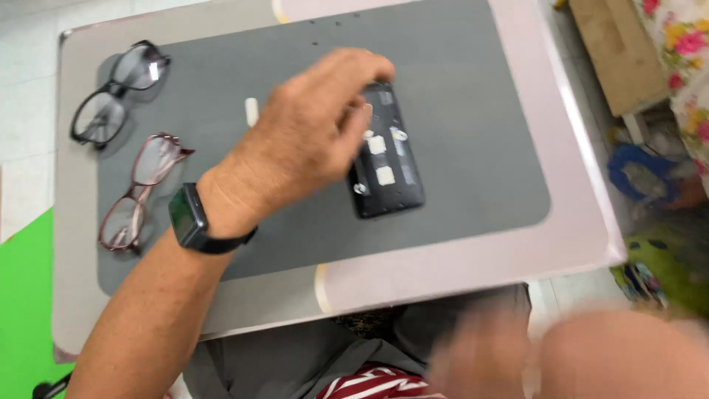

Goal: A person uses a precision screwdriver to disassemble and reassemble the back panel of a mobile phone by removing and replacing small screws.

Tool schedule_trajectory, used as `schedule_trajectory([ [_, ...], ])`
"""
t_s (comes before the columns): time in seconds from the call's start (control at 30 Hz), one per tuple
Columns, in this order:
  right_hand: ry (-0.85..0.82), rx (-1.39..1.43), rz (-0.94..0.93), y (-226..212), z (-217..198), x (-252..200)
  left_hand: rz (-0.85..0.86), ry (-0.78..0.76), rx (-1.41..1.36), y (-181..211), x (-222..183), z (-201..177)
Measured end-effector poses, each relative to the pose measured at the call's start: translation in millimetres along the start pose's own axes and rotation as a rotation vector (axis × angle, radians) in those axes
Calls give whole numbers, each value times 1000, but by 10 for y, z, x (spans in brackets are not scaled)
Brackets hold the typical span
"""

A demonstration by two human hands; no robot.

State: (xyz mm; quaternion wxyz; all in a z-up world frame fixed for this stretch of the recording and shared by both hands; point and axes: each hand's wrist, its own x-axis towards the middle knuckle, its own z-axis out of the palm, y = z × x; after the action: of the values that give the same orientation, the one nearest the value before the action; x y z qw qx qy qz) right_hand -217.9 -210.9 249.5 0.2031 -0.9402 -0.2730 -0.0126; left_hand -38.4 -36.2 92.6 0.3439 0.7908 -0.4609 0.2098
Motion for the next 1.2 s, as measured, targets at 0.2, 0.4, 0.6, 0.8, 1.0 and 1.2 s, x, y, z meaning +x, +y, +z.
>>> schedule_trajectory([
  [0.2, 556, 68, -207, 2346, 1127, 998, -233, -276, -77, 51, -56, -162],
  [0.4, 548, -129, -36, 3157, 1829, 1742, -247, -126, 253, -77, -145, -162],
  [0.6, 631, -437, 171, 3457, 2115, 2074, -335, -257, -16, 12, -97, -293],
  [0.8, 555, -233, 3, 3346, 1909, 1935, -329, -88, 302, -17, -137, -153],
  [1.0, 498, -132, -23, 3409, 1880, 1954, -374, -356, 100, 201, 35, -281],
  [1.2, 494, 55, 21, 3395, 1849, 1941, -274, -319, 303, 70, -5, -198],
])
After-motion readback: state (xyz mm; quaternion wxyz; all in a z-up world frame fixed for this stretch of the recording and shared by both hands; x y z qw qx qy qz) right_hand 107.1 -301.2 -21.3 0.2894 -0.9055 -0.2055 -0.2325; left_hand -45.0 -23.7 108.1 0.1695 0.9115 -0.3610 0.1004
